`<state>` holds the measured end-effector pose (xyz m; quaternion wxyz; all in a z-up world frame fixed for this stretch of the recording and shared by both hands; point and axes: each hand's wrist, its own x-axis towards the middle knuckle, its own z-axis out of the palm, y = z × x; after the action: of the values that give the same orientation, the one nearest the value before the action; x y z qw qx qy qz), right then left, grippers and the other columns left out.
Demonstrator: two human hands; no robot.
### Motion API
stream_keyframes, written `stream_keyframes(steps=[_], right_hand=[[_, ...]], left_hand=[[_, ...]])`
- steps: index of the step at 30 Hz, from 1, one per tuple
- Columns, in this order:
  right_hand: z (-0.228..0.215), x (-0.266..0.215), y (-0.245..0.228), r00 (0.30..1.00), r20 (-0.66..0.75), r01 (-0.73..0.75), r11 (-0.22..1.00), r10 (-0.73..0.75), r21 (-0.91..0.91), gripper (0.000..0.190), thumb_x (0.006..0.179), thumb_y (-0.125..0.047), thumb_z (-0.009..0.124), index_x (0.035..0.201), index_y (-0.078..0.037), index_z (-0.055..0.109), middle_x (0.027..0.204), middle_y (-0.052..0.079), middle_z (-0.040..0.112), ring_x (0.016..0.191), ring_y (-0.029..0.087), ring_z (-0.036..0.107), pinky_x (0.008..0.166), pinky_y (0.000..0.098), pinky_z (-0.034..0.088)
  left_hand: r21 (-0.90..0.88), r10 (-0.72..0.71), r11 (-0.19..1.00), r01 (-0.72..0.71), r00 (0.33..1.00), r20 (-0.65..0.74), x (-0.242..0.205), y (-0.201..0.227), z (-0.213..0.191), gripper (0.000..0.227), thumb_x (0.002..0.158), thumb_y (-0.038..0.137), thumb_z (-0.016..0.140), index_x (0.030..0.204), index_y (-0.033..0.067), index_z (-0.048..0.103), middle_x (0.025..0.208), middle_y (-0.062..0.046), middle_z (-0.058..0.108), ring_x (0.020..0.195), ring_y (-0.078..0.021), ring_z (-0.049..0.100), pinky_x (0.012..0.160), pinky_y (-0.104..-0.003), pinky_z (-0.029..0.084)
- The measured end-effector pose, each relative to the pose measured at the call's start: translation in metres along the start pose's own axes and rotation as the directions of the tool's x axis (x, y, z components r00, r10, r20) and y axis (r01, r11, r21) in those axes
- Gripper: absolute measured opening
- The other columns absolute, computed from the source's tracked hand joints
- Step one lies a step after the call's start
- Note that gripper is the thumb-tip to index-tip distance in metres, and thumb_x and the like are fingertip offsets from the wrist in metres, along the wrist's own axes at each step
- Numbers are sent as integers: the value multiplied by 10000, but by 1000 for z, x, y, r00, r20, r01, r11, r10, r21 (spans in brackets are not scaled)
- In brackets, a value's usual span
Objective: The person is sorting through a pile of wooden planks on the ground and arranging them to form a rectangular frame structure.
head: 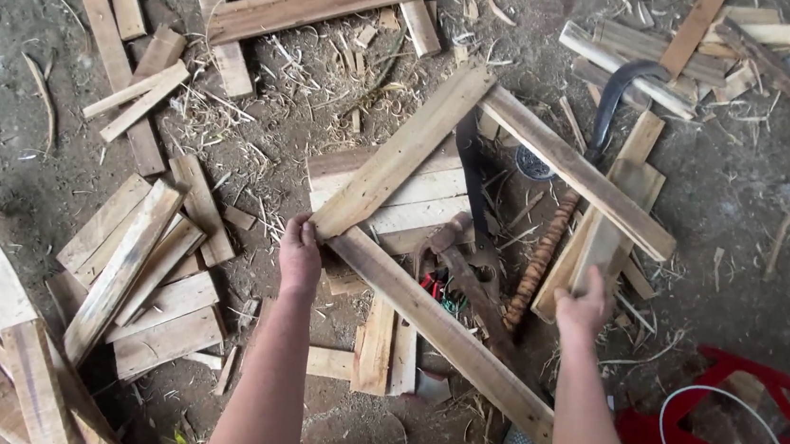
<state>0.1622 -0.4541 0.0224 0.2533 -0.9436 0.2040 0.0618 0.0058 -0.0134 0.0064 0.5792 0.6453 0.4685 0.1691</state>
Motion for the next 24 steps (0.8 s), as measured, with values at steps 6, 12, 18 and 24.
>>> stream_keyframes(steps=[6, 12, 18, 24], right_hand=[[-38, -103, -49, 987, 135, 111, 982, -91, -153, 755, 804, -247, 691, 1528, -322, 490, 1449, 174, 540, 1353, 446, 497, 1109, 557, 419], [-23, -120, -26, 920, 240, 383, 835, -309, -396, 903, 715, -153, 792, 1494, -402, 409, 1639, 152, 345, 1344, 457, 457, 1006, 596, 518], [-2, -79, -1, 916, 381, 335, 761, -125, -555, 1052, 819, -277, 733, 1647, -122, 103, 1513, 171, 468, 1343, 369, 499, 1089, 528, 468], [-17, -61, -30, 949, 290, 264, 805, -120, -531, 727, 947, -410, 642, 1527, -95, 338, 1182, 210, 605, 903, 353, 715, 689, 446, 695]], left_hand=[[79, 60, 995, -58, 998, -21, -1, -3, 3, 208, 1070, 233, 539, 1200, 193, 695, 992, -202, 710, 996, -397, 688, 843, -526, 554], [109, -201, 976, 190, 975, 97, -17, 58, -13, 299, 1081, 233, 420, 1281, 121, 613, 1176, -96, 663, 1041, -209, 638, 1010, -375, 545], [86, -128, 989, 120, 988, 90, -9, 37, -8, 299, 1081, 243, 424, 1270, 102, 608, 1200, -135, 584, 1076, -247, 600, 1027, -391, 522], [42, -167, 986, 163, 980, 106, -13, 47, -11, 295, 1078, 226, 420, 1273, 119, 614, 1183, -89, 666, 1049, -194, 641, 986, -360, 546]])
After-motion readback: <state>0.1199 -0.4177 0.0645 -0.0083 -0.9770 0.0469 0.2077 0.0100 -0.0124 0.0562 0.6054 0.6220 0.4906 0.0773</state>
